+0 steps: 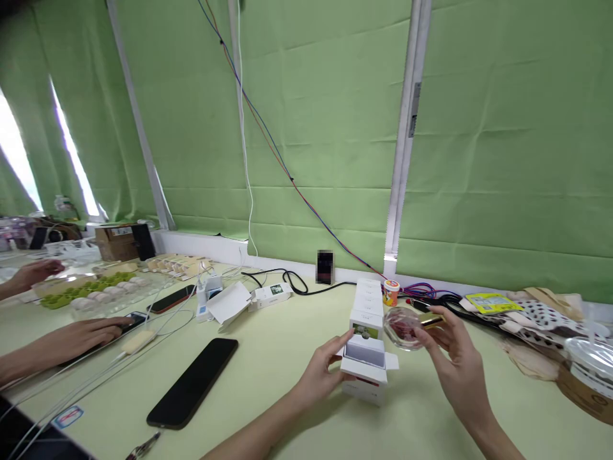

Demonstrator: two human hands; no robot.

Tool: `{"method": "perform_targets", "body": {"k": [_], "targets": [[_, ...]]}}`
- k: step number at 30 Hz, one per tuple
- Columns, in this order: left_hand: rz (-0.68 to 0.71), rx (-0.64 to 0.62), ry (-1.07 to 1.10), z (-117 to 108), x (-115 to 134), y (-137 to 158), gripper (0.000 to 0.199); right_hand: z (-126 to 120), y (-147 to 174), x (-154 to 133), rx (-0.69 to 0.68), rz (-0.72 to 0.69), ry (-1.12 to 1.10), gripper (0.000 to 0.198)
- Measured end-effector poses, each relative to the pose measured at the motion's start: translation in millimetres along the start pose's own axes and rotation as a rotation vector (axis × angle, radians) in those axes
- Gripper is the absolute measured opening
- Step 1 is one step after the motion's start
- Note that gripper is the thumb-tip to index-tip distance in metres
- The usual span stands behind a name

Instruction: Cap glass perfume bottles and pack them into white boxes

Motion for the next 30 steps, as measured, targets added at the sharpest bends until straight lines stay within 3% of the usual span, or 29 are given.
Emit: {"method": "perform_targets", "body": {"k": [6,9,14,22,26,30], "targets": [[0.038,0.007,-0.016,-1.1,13.2,1.1,0.063,51.1,7.7,-31.0,-0.419,-0.184,0.288,0.034],[0.040,0.020,-0.027,-1.4,14.4,1.4,0.062,55.2,11.1,-29.1,-0.533,-0.258,0.363,0.031],[-0.001,0.016,-0.118,1.0,3.8,3.2,0.071,52.3,8.3,-30.8,-0.757,-0.236,0.419,0.029],[-0.013,0.037,-0.157,0.7,10.1,3.8,0.068,62.2,0.7,-46.3,-0.882,-0.137,0.416,0.034],[-0.008,0.046,-0.203,1.4,12.8,4.3,0.068,64.2,2.1,-47.9,-0.880,-0.168,0.455,0.044],[-0.006,0.057,-0.231,1.9,12.2,5.8,0.070,64.1,2.8,-47.1,-0.860,-0.231,0.443,0.032]]}}
Point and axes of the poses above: each hand's wrist, its own y-axis away from the middle knuckle, its own z-axis out of the palm, x = y × z, the point moved 2 cm from there along -y, towards the middle knuckle, and after that the axes turned 13 degrees about -y, right-handed, at the moved point
